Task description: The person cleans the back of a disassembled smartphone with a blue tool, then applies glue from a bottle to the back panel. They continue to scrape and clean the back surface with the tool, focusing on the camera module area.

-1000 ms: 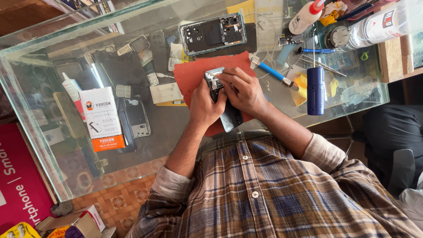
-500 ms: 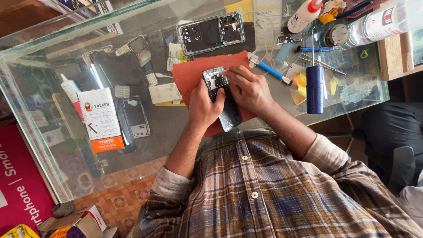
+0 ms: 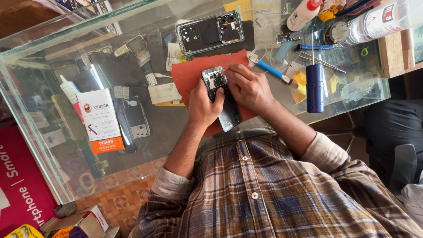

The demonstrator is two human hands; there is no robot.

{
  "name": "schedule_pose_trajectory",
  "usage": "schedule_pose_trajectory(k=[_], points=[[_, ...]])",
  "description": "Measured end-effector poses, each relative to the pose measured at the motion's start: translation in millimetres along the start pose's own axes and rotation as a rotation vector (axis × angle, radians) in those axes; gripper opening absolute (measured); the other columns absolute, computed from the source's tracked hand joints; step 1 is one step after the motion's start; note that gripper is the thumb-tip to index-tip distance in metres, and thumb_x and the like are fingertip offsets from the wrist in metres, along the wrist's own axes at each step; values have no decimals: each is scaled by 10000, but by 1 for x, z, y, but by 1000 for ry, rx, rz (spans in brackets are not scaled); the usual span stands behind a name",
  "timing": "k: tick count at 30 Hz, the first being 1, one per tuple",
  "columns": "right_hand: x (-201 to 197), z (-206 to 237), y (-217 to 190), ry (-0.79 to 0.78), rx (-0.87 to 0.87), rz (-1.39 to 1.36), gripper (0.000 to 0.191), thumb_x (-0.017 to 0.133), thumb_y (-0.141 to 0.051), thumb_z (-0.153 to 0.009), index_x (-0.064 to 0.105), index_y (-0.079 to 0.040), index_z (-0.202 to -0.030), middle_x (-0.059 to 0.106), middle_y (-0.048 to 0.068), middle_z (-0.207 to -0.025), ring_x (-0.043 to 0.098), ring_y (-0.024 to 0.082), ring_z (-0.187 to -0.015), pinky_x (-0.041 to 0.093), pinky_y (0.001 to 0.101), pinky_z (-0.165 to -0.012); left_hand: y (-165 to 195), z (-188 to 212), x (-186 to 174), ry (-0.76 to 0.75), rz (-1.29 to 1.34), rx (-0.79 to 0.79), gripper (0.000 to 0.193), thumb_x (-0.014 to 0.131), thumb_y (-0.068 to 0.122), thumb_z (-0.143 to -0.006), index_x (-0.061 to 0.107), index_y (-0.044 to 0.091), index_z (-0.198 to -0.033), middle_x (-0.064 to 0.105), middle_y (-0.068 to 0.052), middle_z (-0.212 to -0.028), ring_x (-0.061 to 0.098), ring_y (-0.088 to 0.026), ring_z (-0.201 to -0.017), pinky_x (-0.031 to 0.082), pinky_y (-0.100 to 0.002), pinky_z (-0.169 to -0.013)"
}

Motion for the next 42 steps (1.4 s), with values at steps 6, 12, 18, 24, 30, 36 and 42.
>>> schedule_pose_trajectory(k=[6, 12, 18, 24, 30, 36, 42], points=[[-9, 3, 2, -57, 136, 25, 250, 681, -12, -897, 728, -46, -1141, 702, 95, -1094, 707, 303, -821, 572, 402, -689, -4, 0, 3, -14, -16, -90, 211, 656, 122, -927, 561, -19, -1052, 746, -165, -894, 768, -343, -827, 598, -420, -710], [-17, -4, -6, -171, 190, 57, 214, 660, -12, -872, 732, -40, -1072, 701, 98, -1027, 698, 333, -803, 554, 432, -681, -6, 1, 4, -2, -82, -86, 224, 692, 136, -934, 556, -22, -1017, 741, -172, -881, 759, -347, -825, 585, -422, -697], [-16, -2, -14, -128, 192, 41, 208, 643, -9, -888, 723, -14, -1080, 698, 118, -1024, 694, 344, -790, 560, 436, -663, -8, 1, 5, 3, -16, -93, 230, 666, 153, -934, 559, -28, -1027, 740, -171, -883, 770, -340, -809, 592, -420, -698], [-48, 35, -38, -283, 242, -8, 171, 649, -33, -885, 708, -13, -1044, 687, 120, -986, 695, 360, -804, 569, 449, -685, -7, 2, 6, 45, -69, -59, 206, 675, 145, -934, 565, -21, -989, 731, -177, -861, 745, -351, -789, 572, -432, -700], [-79, 70, -63, -416, 366, -71, 187, 642, -42, -849, 725, -9, -1014, 725, 132, -1025, 706, 350, -728, 574, 439, -649, -9, 6, 8, 69, -16, -96, 194, 663, 140, -939, 578, -19, -1010, 735, -154, -860, 763, -305, -768, 585, -402, -691], [-79, 71, -55, -146, 421, -96, 180, 660, -27, -948, 739, -33, -1110, 724, 113, -1065, 727, 263, -715, 587, 361, -616, -10, 15, 5, 335, 200, -98, 311, 663, 119, -1015, 543, -39, -1255, 718, -114, -1071, 690, -144, -897, 576, -318, -767], [-42, 61, -30, -28, 404, -116, 156, 691, -14, -944, 731, -24, -1094, 727, 108, -1058, 697, 230, -663, 573, 331, -594, -7, 33, -1, 377, 177, 102, 487, 718, 6, -983, 397, -27, -1349, 462, -111, -1275, 555, -152, -1116, 533, -318, -942]])
Point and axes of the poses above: each hand's wrist, its own z-axis away from the middle knuckle, its own x-axis out of the palm, y = z × x, the point moved 1 cm from there along -z, towards the middle knuckle
